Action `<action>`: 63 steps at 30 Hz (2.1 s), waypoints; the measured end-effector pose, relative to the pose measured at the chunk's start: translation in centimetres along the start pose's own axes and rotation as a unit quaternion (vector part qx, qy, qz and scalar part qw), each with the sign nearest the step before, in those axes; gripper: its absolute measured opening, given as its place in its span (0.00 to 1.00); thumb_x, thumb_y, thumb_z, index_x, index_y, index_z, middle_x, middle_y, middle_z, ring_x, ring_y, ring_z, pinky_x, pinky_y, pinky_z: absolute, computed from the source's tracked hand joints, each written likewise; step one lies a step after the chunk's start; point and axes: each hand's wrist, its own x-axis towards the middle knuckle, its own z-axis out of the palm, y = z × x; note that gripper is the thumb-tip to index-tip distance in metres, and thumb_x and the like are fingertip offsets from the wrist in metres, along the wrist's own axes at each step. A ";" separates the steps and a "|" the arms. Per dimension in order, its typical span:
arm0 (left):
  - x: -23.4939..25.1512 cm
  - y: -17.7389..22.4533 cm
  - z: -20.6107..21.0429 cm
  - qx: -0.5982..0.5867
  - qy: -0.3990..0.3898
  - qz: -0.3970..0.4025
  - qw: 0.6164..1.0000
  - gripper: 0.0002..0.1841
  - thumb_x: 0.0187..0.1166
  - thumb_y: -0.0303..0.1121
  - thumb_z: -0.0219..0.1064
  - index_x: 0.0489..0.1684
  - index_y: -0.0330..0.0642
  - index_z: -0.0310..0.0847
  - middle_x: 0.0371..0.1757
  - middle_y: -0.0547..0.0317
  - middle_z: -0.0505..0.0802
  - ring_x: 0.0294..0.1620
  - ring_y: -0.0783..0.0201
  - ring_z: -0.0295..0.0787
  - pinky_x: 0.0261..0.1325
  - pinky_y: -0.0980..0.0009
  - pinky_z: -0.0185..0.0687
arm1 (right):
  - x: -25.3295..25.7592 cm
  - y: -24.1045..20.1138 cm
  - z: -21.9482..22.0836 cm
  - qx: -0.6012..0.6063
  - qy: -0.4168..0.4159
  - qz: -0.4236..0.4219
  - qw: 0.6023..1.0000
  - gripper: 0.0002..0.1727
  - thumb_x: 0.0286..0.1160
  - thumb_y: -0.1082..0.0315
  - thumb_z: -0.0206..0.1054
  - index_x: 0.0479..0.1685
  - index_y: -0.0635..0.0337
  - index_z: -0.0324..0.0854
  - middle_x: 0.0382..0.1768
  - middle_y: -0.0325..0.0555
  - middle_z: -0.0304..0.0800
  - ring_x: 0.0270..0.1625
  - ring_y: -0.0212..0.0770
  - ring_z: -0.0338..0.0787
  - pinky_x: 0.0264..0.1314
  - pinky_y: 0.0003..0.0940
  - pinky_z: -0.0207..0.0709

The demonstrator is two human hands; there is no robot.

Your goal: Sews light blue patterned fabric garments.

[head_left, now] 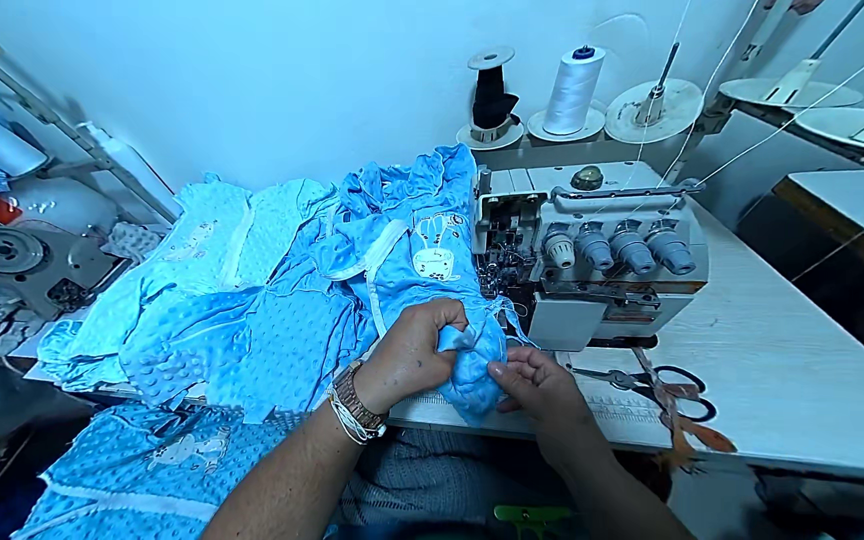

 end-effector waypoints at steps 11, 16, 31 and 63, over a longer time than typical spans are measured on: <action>-1.8 0.1 4.1 0.098 0.115 0.113 0.982 0.07 0.58 0.18 0.67 0.22 0.43 0.82 0.30 0.62 0.95 0.41 0.66 0.96 0.84 0.40 0.68 | -0.7 -0.2 0.0 0.170 -0.031 0.038 0.984 0.05 0.74 0.84 0.67 0.34 0.67 0.82 0.32 0.51 0.92 0.33 0.40 0.94 0.38 0.35 0.92; -3.6 1.4 5.8 0.108 0.156 0.119 0.975 0.05 0.61 0.22 0.67 0.25 0.43 0.85 0.33 0.64 0.97 0.46 0.70 0.98 0.84 0.44 0.72 | -1.0 0.7 0.0 0.183 -0.049 0.014 0.982 0.05 0.73 0.84 0.66 0.40 0.66 0.83 0.33 0.51 0.93 0.34 0.37 0.94 0.41 0.32 0.90; -4.2 -0.1 6.6 0.094 0.084 0.222 0.967 0.09 0.74 0.33 0.64 0.37 0.40 0.88 0.41 0.56 0.97 0.52 0.66 0.96 0.81 0.52 0.76 | -1.1 0.4 -0.3 0.114 -0.009 -0.053 0.992 0.14 0.83 0.68 0.65 0.28 0.61 0.88 0.23 0.45 0.88 0.26 0.31 0.87 0.32 0.25 0.83; -0.5 0.3 1.4 0.152 -0.083 -0.011 0.985 0.24 0.67 0.34 0.83 0.61 0.37 0.85 0.47 0.52 0.88 0.42 0.58 0.89 0.44 0.59 0.89 | -0.5 1.4 2.2 0.062 0.014 -0.096 0.993 0.07 0.78 0.76 0.66 0.50 0.61 0.86 0.34 0.42 0.93 0.35 0.32 0.92 0.43 0.28 0.88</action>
